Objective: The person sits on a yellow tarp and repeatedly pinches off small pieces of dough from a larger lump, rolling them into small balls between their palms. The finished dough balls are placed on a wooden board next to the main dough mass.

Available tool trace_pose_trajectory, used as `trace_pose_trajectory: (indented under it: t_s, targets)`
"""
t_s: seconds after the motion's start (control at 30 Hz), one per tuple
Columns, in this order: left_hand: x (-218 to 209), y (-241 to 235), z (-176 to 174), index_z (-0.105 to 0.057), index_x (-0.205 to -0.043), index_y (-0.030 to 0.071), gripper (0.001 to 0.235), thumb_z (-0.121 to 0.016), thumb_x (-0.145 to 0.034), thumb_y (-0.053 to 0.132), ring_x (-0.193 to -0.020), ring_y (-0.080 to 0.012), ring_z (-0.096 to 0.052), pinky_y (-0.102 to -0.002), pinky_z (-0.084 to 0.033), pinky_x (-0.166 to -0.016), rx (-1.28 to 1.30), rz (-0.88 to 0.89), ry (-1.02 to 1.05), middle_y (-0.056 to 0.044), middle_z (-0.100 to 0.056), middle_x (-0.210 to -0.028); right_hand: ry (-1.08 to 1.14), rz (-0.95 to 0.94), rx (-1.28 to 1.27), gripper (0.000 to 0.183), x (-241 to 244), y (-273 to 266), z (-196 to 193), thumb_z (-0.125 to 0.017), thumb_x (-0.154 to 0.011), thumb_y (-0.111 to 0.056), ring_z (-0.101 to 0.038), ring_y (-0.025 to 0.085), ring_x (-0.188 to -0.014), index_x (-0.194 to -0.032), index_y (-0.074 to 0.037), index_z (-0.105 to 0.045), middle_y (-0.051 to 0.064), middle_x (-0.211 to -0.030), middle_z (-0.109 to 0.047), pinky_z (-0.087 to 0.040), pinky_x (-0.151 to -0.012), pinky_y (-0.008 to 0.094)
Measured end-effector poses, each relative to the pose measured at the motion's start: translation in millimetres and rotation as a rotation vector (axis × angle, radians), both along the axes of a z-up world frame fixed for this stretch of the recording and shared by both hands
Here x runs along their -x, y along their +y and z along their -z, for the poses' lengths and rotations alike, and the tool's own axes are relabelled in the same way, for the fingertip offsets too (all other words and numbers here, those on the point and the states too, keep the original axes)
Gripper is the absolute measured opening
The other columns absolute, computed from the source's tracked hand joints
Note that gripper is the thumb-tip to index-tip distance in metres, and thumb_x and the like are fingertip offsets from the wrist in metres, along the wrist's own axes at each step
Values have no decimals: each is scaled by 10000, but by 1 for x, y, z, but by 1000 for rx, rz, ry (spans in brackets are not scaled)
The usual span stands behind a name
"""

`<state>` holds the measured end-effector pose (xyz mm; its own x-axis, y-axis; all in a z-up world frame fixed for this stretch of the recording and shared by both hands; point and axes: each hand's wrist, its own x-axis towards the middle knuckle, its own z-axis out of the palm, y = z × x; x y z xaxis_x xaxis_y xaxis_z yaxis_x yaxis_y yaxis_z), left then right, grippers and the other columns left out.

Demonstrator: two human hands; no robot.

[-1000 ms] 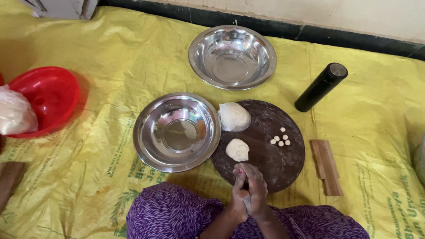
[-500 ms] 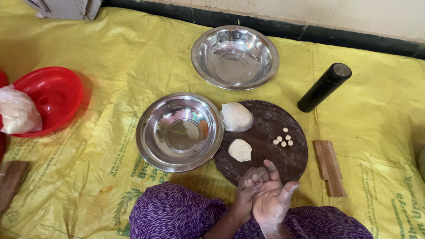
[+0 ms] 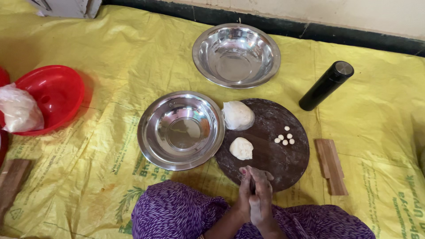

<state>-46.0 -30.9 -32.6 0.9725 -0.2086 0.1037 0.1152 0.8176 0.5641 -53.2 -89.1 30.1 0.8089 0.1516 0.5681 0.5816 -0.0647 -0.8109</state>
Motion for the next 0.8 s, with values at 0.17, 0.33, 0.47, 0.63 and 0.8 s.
trace_pose_trajectory:
  t_s: [0.17, 0.33, 0.47, 0.63, 0.8]
  targets:
    - [3, -15, 39, -426, -1453, 18, 682, -439, -1019, 544, -1122, -183, -570, -356, -491, -899, -26, -437, -467, -162, -482, -1338, -113, 38, 274, 911, 16, 8, -33, -473, -977, -703, -403, 337, -1506, -1621, -92, -266, 235, -1588, -461, -250, -1264, 547]
    - [-8, -28, 58, -532, -1312, -54, 460, -416, -1130, 352, -1033, -176, -597, -323, -514, -904, 382, -182, -403, -147, -564, -1199, 74, -132, -10, 965, 21, 12, -52, -607, -973, -695, -401, 380, -1512, -1621, -83, -237, 287, -1593, -396, -277, -1281, 553]
    - [-10, -16, 34, -602, -1238, -16, 548, -381, -1171, 481, -1003, -206, -664, -358, -560, -880, 330, -9, -147, -140, -674, -1138, 331, -138, -446, 1065, 24, 13, -56, -642, -908, -714, -488, 391, -1407, -1647, -72, -220, 303, -1492, -501, -329, -1215, 547]
    - [4, -9, -19, -598, -1204, 13, 799, -279, -1022, 723, -1124, -246, -688, -381, -592, -971, 309, 97, 153, -156, -679, -1191, 426, -96, -862, 1071, 15, 6, -52, -628, -941, -707, -557, 344, -1200, -1697, -71, -215, 283, -1433, -556, -442, -1047, 479]
    - [25, -28, -35, -499, -1503, 93, 775, -355, -1036, 694, -1263, -258, -623, -392, -554, -998, 326, 223, 429, -170, -566, -1442, 333, 45, -633, 1030, -19, -8, -33, -662, -943, -649, -549, 316, -1216, -1677, -78, -220, 256, -1420, -556, -428, -1073, 458]
